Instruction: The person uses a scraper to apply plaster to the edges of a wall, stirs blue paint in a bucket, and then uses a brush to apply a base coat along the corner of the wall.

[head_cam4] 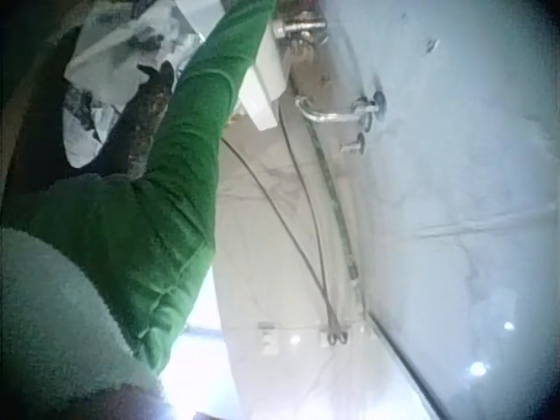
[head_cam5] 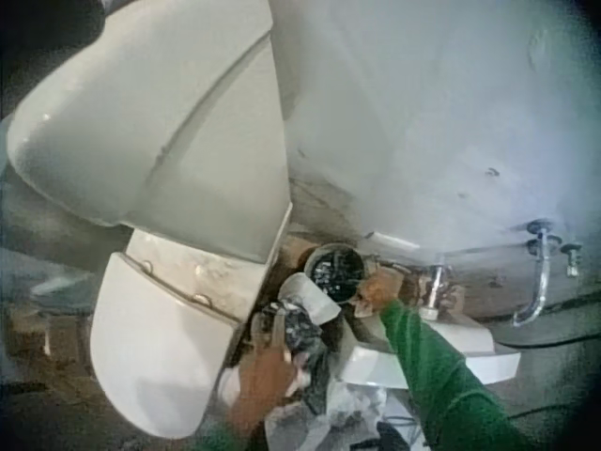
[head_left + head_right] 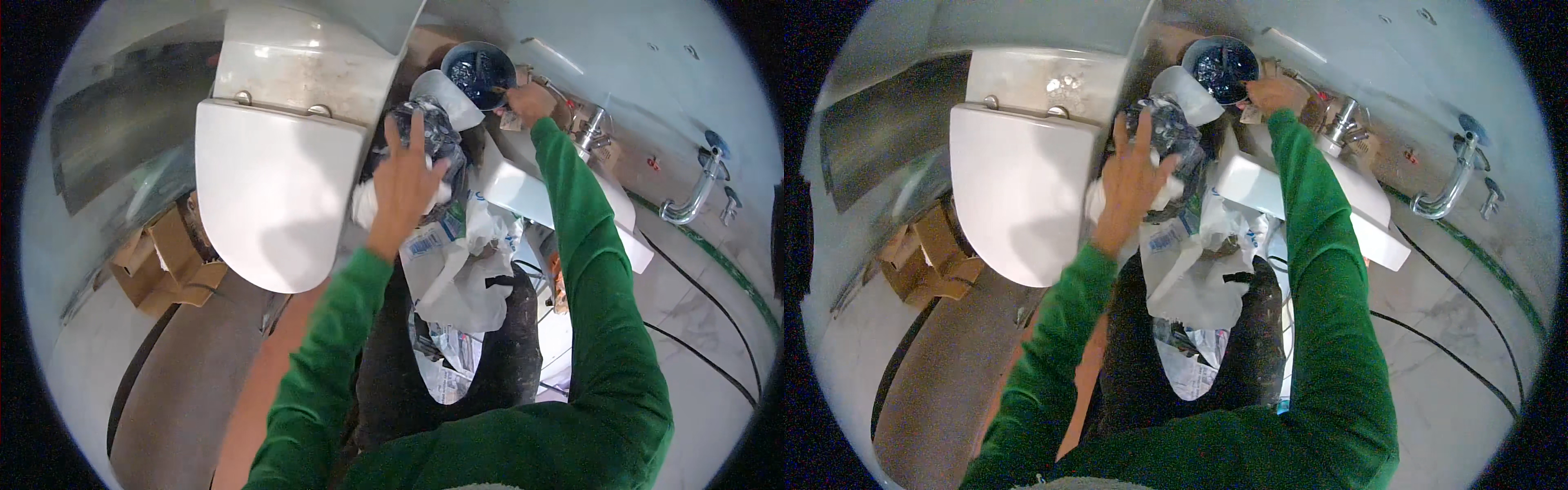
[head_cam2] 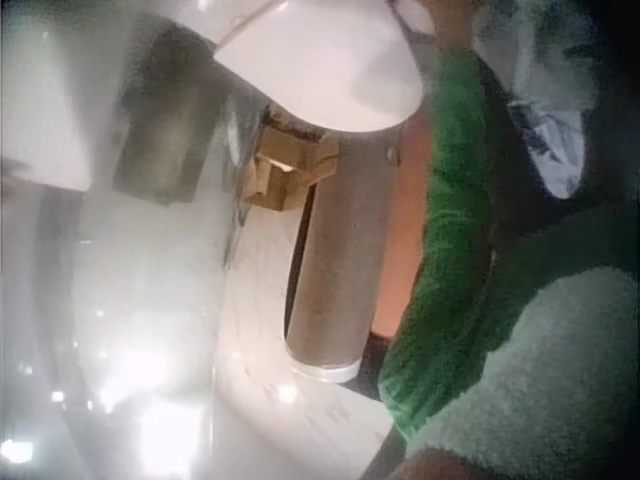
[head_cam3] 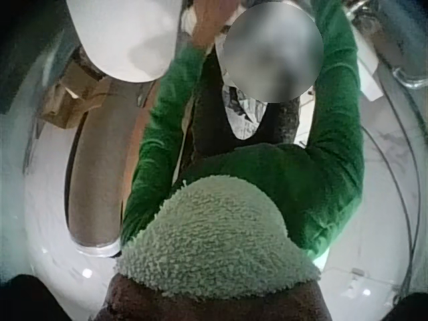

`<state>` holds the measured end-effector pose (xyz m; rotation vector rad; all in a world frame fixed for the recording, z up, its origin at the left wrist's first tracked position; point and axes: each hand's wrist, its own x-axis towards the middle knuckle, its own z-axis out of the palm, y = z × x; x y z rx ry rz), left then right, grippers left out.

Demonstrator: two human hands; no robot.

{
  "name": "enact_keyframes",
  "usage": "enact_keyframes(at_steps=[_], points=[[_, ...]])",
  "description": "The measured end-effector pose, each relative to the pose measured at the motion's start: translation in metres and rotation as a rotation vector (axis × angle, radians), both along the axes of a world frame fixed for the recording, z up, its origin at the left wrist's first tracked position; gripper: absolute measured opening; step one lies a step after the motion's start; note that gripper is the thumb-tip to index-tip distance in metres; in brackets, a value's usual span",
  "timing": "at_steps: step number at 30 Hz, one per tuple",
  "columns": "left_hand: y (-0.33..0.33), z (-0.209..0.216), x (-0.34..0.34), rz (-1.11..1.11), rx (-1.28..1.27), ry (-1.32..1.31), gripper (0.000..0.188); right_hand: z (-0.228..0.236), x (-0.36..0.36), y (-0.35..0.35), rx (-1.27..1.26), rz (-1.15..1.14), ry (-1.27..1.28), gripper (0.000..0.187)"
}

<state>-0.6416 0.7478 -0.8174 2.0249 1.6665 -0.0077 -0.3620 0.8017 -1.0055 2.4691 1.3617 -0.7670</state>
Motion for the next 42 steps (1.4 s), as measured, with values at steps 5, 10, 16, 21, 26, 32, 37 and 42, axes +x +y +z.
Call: enact_keyframes(at_steps=[5,10,16,21,26,32,37,42], points=[[-0.022,-0.039,-0.01,-0.011,-0.138,0.053,0.08,0.051,-0.006,0.001,0.002,0.435,0.033,0.036],[-0.069,-0.043,-0.032,0.042,-0.066,0.046,0.072,0.03,-0.007,-0.007,0.116,0.62,-0.096,0.017],[-0.054,-0.074,-0.038,0.059,-0.169,0.098,0.076,0.024,0.002,-0.011,0.229,0.776,-0.057,0.015],[-0.036,-0.085,-0.042,0.09,-0.31,0.083,0.089,0.03,0.021,-0.018,0.254,0.808,0.083,0.016],[-0.075,-0.101,-0.071,0.131,-0.256,-0.012,0.089,0.018,0.008,-0.033,0.249,0.484,0.441,0.016],[-0.043,-0.069,-0.068,0.154,-0.383,0.089,0.09,-0.008,0.003,-0.051,0.291,-0.388,0.872,0.016],[-0.053,0.001,-0.062,0.207,-0.122,-0.252,0.055,0.163,-0.023,-0.055,0.291,-0.823,0.977,0.017],[-0.039,0.156,-0.045,0.618,-0.197,-0.717,0.028,0.232,-0.016,-0.096,0.412,-0.832,0.806,0.031]])
